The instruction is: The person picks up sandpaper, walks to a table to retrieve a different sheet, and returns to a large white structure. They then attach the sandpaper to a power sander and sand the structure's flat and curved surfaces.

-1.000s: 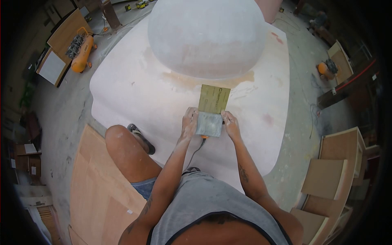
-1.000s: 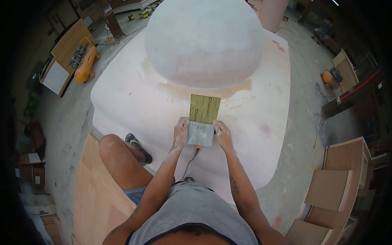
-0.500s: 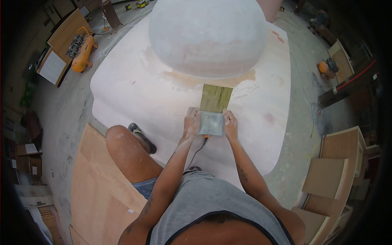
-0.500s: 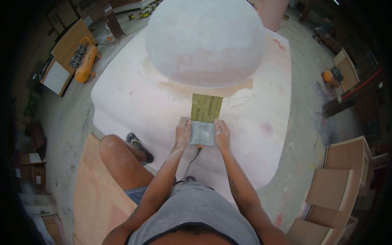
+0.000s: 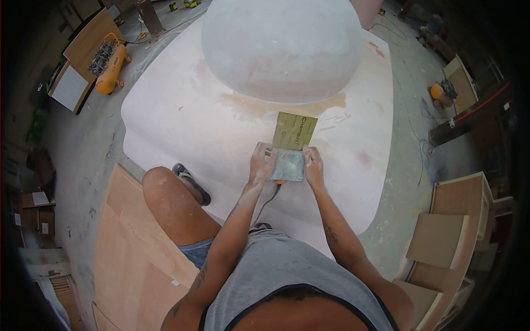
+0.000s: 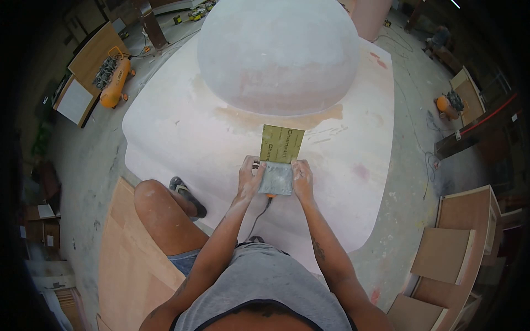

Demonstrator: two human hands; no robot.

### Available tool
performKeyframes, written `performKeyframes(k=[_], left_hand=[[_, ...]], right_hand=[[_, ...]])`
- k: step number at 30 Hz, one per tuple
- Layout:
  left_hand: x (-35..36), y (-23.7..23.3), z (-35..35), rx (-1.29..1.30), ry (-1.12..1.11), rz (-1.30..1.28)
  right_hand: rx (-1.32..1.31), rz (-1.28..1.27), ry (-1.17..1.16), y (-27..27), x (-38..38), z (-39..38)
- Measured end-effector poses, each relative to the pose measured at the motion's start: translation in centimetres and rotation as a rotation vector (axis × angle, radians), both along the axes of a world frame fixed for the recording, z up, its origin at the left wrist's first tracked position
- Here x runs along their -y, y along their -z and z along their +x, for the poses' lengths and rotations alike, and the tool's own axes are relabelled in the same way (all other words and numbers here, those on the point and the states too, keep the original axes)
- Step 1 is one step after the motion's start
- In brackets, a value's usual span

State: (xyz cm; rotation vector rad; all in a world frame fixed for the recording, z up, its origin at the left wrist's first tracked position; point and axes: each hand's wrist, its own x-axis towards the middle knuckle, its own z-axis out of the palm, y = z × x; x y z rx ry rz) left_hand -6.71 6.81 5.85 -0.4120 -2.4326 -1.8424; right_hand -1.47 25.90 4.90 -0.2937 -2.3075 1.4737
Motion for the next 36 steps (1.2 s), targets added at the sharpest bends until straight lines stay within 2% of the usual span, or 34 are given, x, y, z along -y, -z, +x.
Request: performKeyframes(k=[2,6,9,11,14,21,27,29,32,36], left_hand=[[0.0,-0.4,0.1,0.05,-0.009,-0.029],[0.2,0.1,-0.1,0.04,-0.009,-0.012],[0.2,0.2,-0.1,0.008,-0.02,-0.032],[0.4,-0.6,0.0,0.064,0.004,-0.049],[0.4,-0.4,-0.1,0.09,0.015,-0.057],[0.4,-0.2,-0.1,0.07,0.004,-0.027],[0.3,0.2,-0.2,0.093,0.019,0.014],[0.3,0.7,-0.3,0.052,0.023,0.032],[0.3,0.2,-0.2,0.068,0.015,0.005],[0.2,-0.2,0.2,0.109,-0.011,0.029]], right_hand=[[-0.072,-0.008,0.016,0.1,0.2,0.1],[-0.037,-0.071,0.034,0.5,0.1,-0.2],[0.026,-0.044,-0.045,0.6,-1.4,-0.4],[0.145,-0.164,-0.151,1.0,-2.5,-0.7],[0.177,-0.108,-0.234,0.4,-3.6,-0.9],[0.201,-0.247,-0.256,1.6,-3.8,-1.1],[0.128,-0.153,-0.177,-0.2,-1.4,-0.2],[-0.063,-0.126,0.002,0.1,0.4,-0.1],[-0.155,-0.049,0.105,0.8,1.6,-0.1],[-0.118,0.009,0.143,0.0,2.2,-0.3]])
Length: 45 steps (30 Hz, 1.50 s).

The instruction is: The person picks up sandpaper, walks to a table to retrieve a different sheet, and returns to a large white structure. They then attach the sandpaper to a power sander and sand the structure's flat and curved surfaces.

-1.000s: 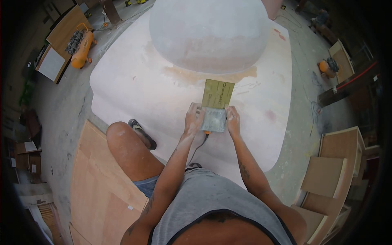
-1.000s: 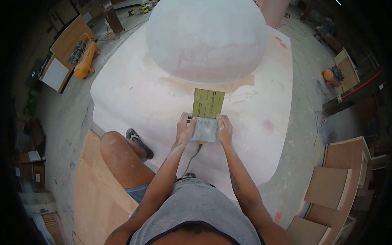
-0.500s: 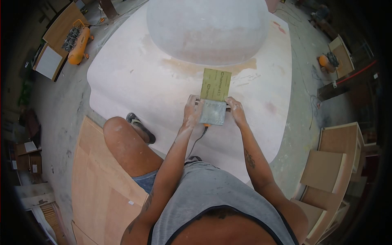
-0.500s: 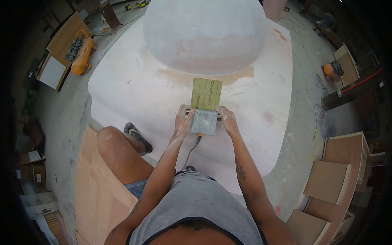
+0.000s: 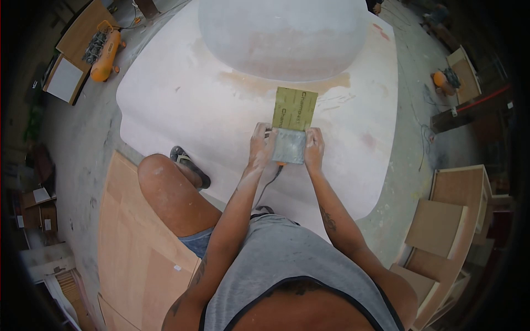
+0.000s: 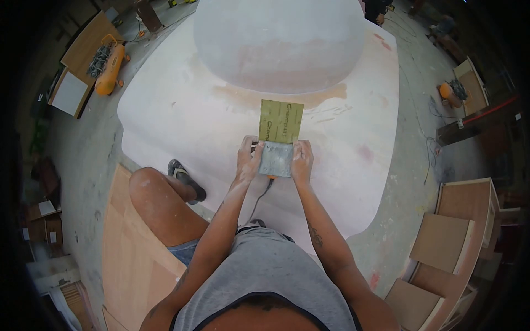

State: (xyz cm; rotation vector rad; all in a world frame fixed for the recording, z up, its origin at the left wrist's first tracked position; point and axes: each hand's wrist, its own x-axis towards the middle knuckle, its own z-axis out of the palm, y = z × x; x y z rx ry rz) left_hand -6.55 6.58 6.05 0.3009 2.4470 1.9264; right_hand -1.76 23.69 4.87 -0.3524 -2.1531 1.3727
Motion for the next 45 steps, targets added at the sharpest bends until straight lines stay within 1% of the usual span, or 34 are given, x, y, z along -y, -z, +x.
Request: performKeyframes(k=[2,5,9,11,15,17,21,24,26,33,35,45], left_hand=[[0.0,0.0,0.0,0.021,-0.016,-0.015],[0.0,-0.4,0.2,0.016,-0.017,0.02],[0.3,2.4,-0.4,-0.073,-0.025,-0.041],[0.2,3.1,-0.2,-0.071,-0.018,0.038],[0.0,3.0,-0.5,-0.096,-0.019,0.058],[-0.1,2.8,-0.4,-0.035,-0.043,0.083],[-0.2,1.7,-0.1,-0.013,-0.075,0.099],[-0.2,1.8,-0.2,-0.076,-0.094,0.078],[-0.2,2.1,-0.3,-0.173,-0.132,0.038],[-0.1,2.2,-0.4,-0.226,-0.128,0.003],[-0.1,1.6,-0.1,-0.125,-0.12,0.03],[-0.5,1.7,-0.4,-0.066,-0.099,0.088]], right_hand=[[0.026,-0.043,0.007,-0.3,0.2,0.0],[-0.003,-0.024,0.057,0.3,0.6,-0.1],[-0.04,-0.014,0.077,0.6,0.9,-0.1],[-0.025,0.009,0.065,0.3,0.8,0.0],[-0.026,-0.076,0.05,0.8,0.8,-0.1],[0.008,-0.138,0.045,0.7,0.7,0.0],[0.042,-0.147,0.036,-0.1,0.8,0.2],[0.022,-0.15,0.024,0.6,0.6,-0.2],[0.005,-0.132,0.029,1.1,0.4,-0.4],[0.011,-0.153,0.031,1.2,0.4,-0.4],[0.025,-0.107,0.033,1.3,0.3,-0.3],[0.048,-0.145,0.072,1.5,0.2,-0.2]])
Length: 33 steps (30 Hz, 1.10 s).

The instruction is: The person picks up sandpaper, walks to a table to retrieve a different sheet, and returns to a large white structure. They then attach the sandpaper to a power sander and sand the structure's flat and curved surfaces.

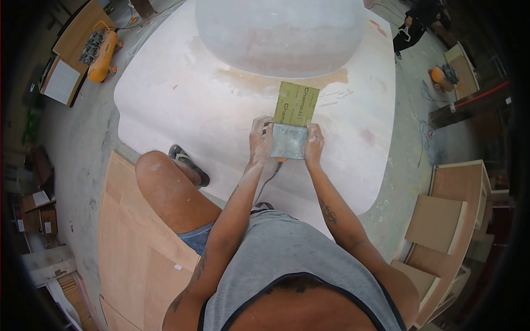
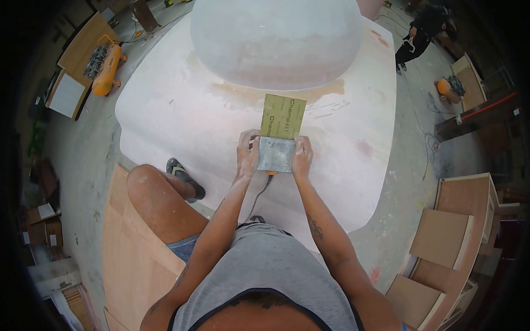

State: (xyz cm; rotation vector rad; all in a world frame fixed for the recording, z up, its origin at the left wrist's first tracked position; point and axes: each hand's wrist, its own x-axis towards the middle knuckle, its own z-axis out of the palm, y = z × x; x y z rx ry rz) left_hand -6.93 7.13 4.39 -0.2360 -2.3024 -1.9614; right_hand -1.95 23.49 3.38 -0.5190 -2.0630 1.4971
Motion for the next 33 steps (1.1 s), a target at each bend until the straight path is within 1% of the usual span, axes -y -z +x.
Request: performKeyframes(k=[3,5,9,11,15,17,18,21,23,26,30,33], left_hand=[[-0.1,0.4,-0.1,-0.04,0.011,0.044],[-0.2,0.6,-0.2,-0.005,0.044,0.05],[0.0,0.0,-0.1,0.041,0.06,0.026],[0.1,-0.2,-0.2,0.032,0.06,-0.016],[0.4,-0.2,-0.1,0.038,0.046,-0.05],[0.6,0.5,-0.3,-0.047,0.045,-0.171],[0.6,0.1,-0.3,-0.05,0.047,-0.172],[0.7,-0.6,0.3,0.019,0.059,-0.128],[0.6,-1.0,0.7,0.121,0.087,-0.052],[0.0,-1.8,1.3,0.188,0.051,-0.048],[-0.1,-1.4,1.2,0.143,0.04,-0.063],[-0.3,-1.4,1.3,0.199,0.001,-0.043]], right_hand=[[-0.006,-0.004,-0.008,0.3,-0.1,0.0],[-0.037,-0.003,-0.014,0.5,-0.3,0.0],[-0.019,-0.021,-0.005,0.7,-0.2,-0.1],[-0.032,0.039,0.003,0.7,-0.2,-0.1],[0.015,0.002,-0.005,0.4,-0.2,-0.1],[0.004,0.008,0.01,0.4,-0.1,-0.3],[0.001,0.008,0.012,0.4,-0.1,-0.5],[-0.044,0.031,0.006,0.5,0.1,-0.5],[-0.076,0.027,-0.011,0.6,0.0,-0.5],[-0.068,0.058,0.003,0.1,0.2,-0.5],[-0.071,0.077,0.003,0.1,0.1,-0.4],[-0.094,0.101,-0.012,0.4,0.0,-0.3]])
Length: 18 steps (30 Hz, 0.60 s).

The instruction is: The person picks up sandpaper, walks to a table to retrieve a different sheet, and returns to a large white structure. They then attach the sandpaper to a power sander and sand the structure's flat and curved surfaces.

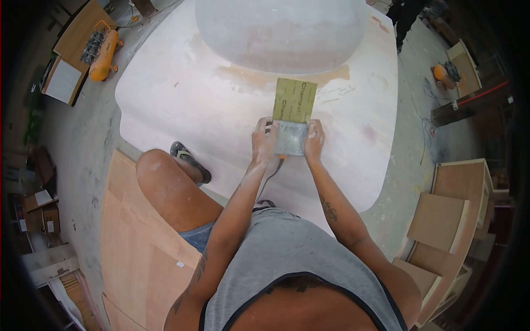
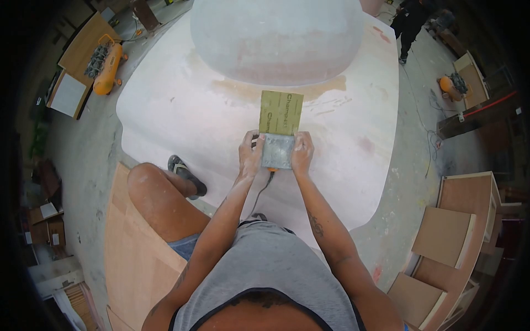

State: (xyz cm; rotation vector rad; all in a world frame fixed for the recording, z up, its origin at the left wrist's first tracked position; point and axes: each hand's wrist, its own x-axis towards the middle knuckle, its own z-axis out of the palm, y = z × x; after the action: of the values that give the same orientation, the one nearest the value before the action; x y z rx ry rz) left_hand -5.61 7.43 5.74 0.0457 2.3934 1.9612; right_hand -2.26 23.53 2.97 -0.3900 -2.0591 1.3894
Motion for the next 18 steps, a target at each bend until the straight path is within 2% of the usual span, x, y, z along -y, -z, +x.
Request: performKeyframes(k=[2,11,18], left_hand=[[0.0,0.0,-0.1,-0.027,0.033,0.043],[0.0,-1.0,0.3,0.026,0.032,0.053],[-0.1,-0.6,0.2,0.038,0.013,0.038]], right_hand=[[-0.006,-0.083,0.03,-0.2,0.2,0.0],[0.104,-0.057,0.021,-1.0,0.0,0.3],[0.042,-0.05,0.035,-0.4,-0.1,0.0]])
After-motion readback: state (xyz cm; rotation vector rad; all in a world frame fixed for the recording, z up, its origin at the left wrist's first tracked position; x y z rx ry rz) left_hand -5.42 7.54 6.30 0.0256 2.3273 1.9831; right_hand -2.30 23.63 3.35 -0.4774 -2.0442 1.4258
